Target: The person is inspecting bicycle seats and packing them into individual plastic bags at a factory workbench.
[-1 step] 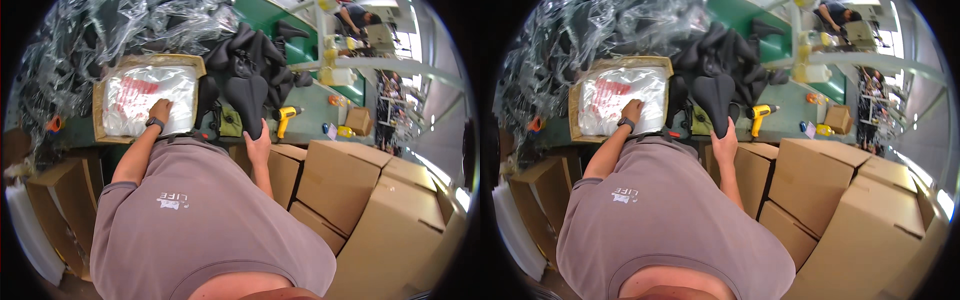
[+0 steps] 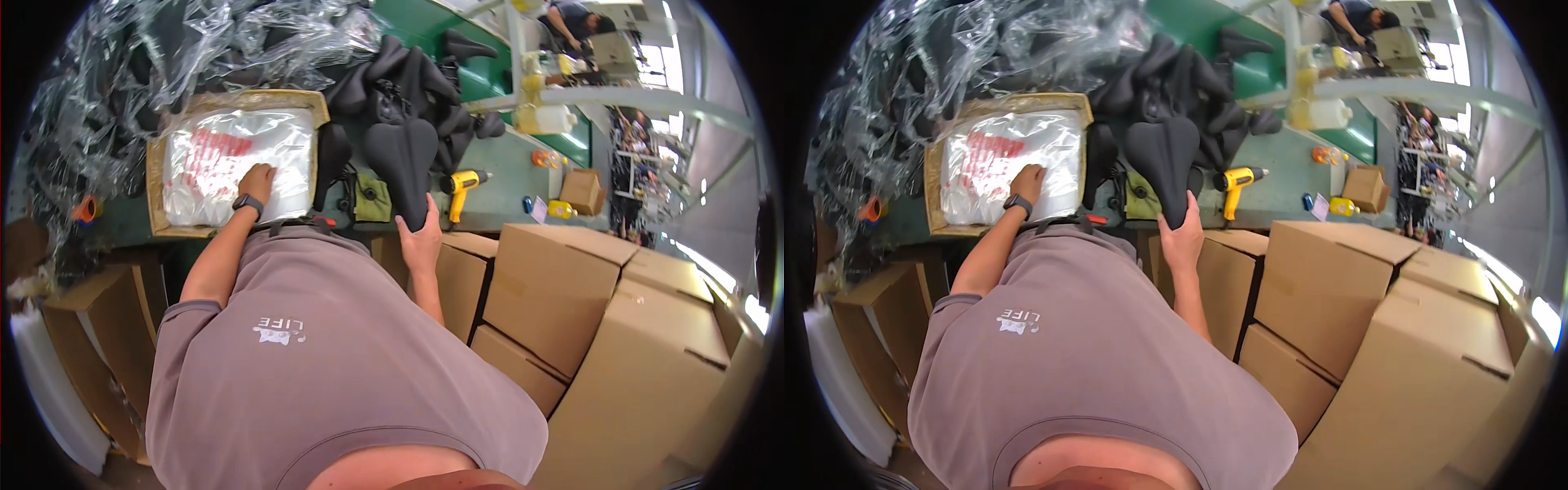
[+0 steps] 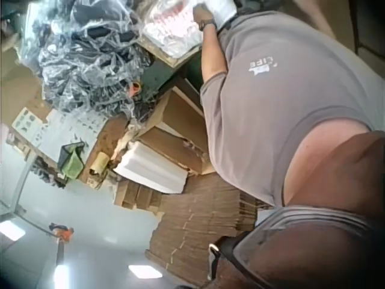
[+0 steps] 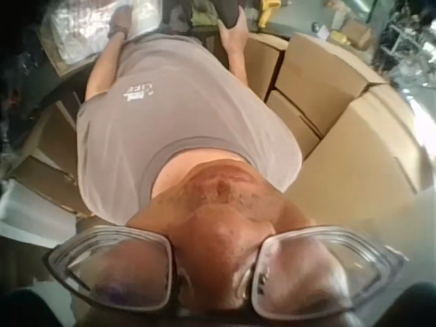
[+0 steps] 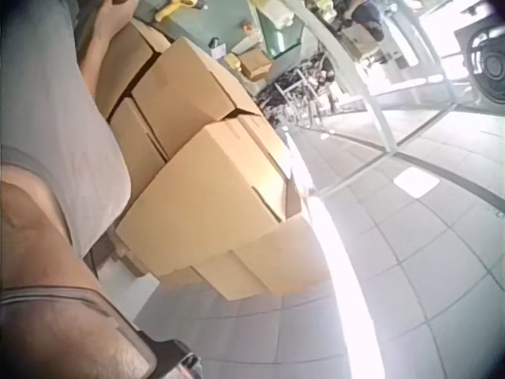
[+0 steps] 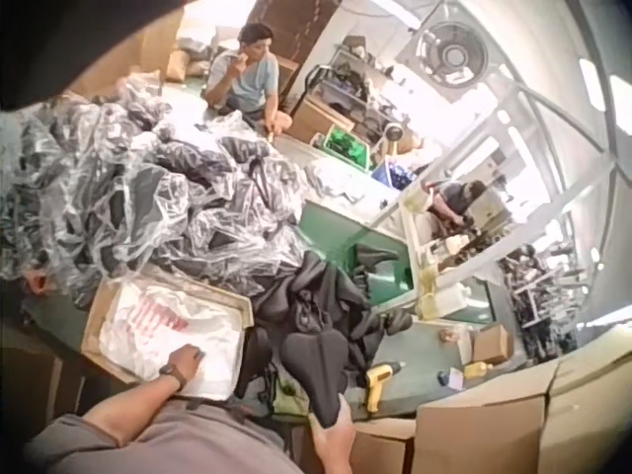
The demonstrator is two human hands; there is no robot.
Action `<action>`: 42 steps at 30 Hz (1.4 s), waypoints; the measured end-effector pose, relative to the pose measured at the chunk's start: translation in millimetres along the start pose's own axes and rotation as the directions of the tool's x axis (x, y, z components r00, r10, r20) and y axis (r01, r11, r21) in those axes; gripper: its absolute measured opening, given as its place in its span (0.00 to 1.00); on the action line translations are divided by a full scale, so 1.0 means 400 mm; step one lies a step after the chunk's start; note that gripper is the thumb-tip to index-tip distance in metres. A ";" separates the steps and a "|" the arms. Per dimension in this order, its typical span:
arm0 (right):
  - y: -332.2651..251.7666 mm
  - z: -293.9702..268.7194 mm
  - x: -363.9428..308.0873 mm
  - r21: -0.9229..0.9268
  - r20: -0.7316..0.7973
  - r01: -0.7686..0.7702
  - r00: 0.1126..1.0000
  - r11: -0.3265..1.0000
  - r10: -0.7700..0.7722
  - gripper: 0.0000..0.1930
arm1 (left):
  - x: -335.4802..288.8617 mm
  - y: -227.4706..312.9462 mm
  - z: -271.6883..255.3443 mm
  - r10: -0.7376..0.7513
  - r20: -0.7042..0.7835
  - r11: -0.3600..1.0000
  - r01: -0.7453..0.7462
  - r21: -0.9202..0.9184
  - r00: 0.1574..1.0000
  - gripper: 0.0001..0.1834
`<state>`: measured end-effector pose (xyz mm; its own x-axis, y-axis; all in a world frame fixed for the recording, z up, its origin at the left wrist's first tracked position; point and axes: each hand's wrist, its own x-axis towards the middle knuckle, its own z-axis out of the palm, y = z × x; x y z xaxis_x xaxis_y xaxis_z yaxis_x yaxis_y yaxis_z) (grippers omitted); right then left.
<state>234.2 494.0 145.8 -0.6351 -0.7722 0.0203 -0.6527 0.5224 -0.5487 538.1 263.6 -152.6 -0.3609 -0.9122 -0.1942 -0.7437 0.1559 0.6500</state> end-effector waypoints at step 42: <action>-0.381 -0.158 -0.240 0.753 0.640 -0.554 0.741 0.354 -0.202 0.46 | -0.178 0.717 -0.696 0.157 -0.389 0.487 -0.414 -0.769 0.908 0.26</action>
<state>368.5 511.6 280.4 -0.0740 -0.9095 -0.4090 0.4318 0.3405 -0.8352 507.3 267.5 252.2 -0.2252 -0.9510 0.2117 0.2198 0.1621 0.9620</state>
